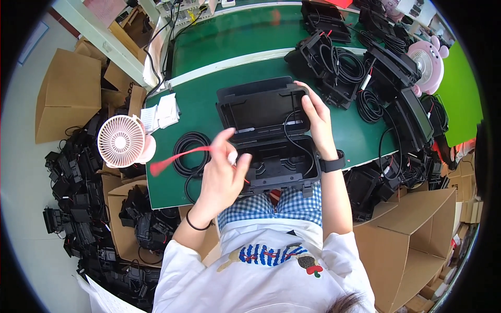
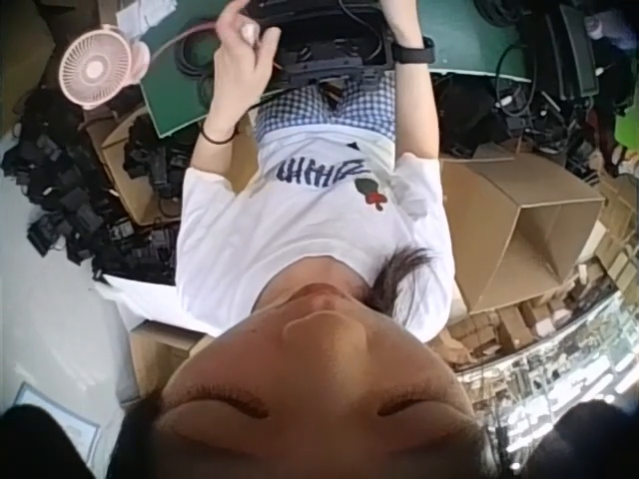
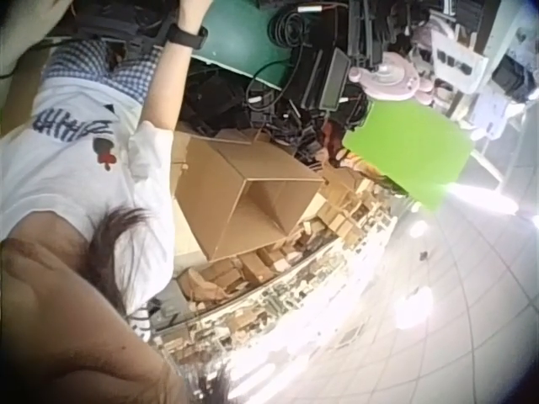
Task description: Assembling and packing electronic devices and cables into protective cases and cardboard boxes in a workshop setting.
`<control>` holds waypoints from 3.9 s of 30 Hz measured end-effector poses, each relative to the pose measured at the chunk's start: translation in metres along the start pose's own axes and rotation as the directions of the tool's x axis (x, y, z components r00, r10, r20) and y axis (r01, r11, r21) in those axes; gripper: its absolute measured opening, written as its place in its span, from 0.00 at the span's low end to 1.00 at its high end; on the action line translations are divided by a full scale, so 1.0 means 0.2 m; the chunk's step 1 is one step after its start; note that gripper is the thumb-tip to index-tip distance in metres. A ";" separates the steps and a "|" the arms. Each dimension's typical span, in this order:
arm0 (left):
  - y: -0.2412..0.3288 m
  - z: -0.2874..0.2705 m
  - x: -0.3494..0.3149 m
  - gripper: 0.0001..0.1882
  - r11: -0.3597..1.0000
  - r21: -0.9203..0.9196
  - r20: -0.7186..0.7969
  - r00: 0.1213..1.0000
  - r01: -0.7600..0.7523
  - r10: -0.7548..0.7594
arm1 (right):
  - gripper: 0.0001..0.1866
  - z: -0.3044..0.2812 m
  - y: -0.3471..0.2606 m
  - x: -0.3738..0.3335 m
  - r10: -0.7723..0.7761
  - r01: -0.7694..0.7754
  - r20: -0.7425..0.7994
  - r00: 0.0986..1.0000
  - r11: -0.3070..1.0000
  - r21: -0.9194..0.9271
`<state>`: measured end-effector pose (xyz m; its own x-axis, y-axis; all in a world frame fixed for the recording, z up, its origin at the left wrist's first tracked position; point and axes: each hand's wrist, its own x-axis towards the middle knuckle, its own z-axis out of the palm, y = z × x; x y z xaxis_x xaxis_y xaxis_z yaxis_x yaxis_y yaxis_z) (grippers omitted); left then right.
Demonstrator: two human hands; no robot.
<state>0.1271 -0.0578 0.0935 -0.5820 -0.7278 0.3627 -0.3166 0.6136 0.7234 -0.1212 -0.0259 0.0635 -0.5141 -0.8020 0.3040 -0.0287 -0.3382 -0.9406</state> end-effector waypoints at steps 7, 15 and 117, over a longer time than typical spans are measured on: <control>0.12 -0.03 0.05 0.18 0.797 0.526 0.368 0.924 -0.296 0.101 | 0.22 -0.01 -0.04 -0.04 -0.052 0.054 0.104 0.993 0.998 -0.018; 0.15 0.04 0.00 0.29 0.960 0.002 0.534 0.812 -0.280 0.235 | 0.24 0.00 0.00 -0.05 -0.176 0.180 0.091 0.980 0.983 -0.041; -0.13 -0.01 -0.11 0.24 0.971 0.211 -0.354 0.917 -0.115 0.186 | 0.39 0.00 0.08 -0.35 -0.085 0.093 0.191 0.978 0.995 -0.030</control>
<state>0.1488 -0.0587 0.0678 -0.3274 -0.6616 0.6746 -0.3980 0.7441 0.5367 -0.0852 0.0244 0.0279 -0.3364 -0.8495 0.4065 -0.1021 -0.3962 -0.9125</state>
